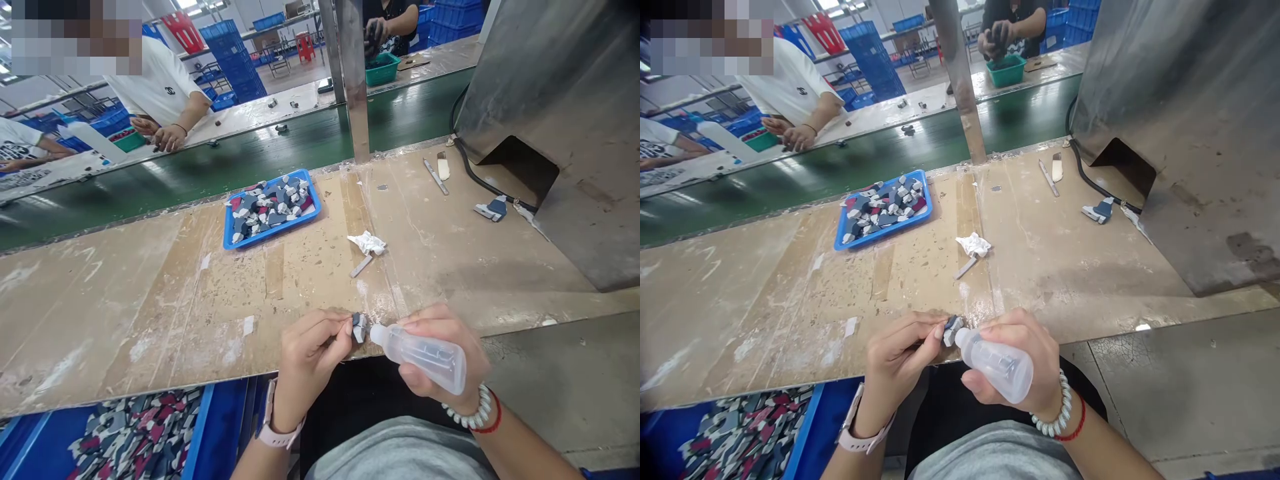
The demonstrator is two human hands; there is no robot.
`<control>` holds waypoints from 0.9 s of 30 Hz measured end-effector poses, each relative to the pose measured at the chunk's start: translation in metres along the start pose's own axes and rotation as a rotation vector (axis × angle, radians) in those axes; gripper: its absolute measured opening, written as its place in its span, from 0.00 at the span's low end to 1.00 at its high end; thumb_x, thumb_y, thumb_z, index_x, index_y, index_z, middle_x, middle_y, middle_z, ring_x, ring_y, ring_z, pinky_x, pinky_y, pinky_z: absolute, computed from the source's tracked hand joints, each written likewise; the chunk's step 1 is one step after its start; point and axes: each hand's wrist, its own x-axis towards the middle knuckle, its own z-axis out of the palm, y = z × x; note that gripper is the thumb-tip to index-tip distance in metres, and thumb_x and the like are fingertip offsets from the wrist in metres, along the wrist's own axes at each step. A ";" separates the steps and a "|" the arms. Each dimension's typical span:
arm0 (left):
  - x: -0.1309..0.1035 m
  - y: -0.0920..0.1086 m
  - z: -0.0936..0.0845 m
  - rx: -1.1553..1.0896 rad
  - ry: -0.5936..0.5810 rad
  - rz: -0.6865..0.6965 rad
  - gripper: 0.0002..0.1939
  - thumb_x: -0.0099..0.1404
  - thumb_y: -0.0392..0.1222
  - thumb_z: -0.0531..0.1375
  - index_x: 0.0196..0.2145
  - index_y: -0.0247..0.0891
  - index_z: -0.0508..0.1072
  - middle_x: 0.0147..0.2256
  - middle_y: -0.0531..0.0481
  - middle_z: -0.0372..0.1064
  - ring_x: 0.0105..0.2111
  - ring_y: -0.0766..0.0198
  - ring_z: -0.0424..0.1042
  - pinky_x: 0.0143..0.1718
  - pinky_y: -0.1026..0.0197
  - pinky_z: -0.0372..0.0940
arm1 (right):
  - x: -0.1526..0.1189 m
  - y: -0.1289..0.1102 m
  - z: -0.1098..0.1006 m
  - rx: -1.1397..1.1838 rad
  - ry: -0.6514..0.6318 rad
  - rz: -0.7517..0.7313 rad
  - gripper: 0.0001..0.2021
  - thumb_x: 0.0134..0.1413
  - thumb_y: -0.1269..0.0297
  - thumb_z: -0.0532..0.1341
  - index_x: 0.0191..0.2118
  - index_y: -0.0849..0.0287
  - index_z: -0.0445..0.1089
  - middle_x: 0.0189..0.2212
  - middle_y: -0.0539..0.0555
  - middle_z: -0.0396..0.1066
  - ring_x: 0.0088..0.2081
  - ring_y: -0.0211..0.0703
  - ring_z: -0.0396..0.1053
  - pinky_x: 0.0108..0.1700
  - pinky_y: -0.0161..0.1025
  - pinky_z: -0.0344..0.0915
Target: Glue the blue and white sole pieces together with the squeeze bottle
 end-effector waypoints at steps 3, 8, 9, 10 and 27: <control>0.001 0.000 0.000 -0.019 0.000 -0.017 0.11 0.70 0.30 0.62 0.29 0.37 0.76 0.33 0.46 0.79 0.34 0.60 0.80 0.35 0.60 0.74 | 0.000 0.000 -0.001 -0.005 -0.010 0.008 0.11 0.62 0.55 0.64 0.42 0.57 0.70 0.28 0.53 0.75 0.27 0.45 0.76 0.23 0.39 0.74; 0.003 0.000 -0.001 -0.034 -0.001 -0.026 0.10 0.70 0.31 0.62 0.30 0.37 0.77 0.32 0.47 0.80 0.34 0.60 0.80 0.36 0.60 0.74 | -0.003 0.002 -0.002 -0.010 -0.007 -0.017 0.11 0.63 0.55 0.64 0.42 0.58 0.70 0.29 0.54 0.75 0.29 0.44 0.77 0.25 0.38 0.75; 0.003 0.000 -0.001 -0.034 0.000 -0.028 0.10 0.70 0.31 0.62 0.30 0.37 0.77 0.32 0.47 0.80 0.34 0.60 0.80 0.36 0.60 0.74 | -0.004 0.002 -0.002 -0.013 -0.005 -0.026 0.11 0.64 0.55 0.64 0.42 0.59 0.70 0.30 0.54 0.75 0.29 0.44 0.77 0.26 0.37 0.75; 0.003 0.001 -0.002 -0.033 0.001 -0.030 0.11 0.70 0.31 0.61 0.30 0.37 0.78 0.32 0.47 0.80 0.33 0.59 0.80 0.35 0.60 0.74 | -0.005 0.002 -0.002 -0.017 -0.005 -0.033 0.12 0.64 0.55 0.64 0.42 0.59 0.70 0.30 0.54 0.75 0.29 0.43 0.77 0.26 0.37 0.76; 0.001 0.000 -0.005 0.003 -0.047 0.009 0.11 0.72 0.32 0.59 0.31 0.37 0.77 0.33 0.45 0.79 0.36 0.57 0.81 0.37 0.59 0.76 | -0.010 0.008 -0.023 0.350 0.334 0.694 0.18 0.49 0.63 0.76 0.43 0.55 0.69 0.45 0.57 0.73 0.49 0.50 0.76 0.43 0.41 0.80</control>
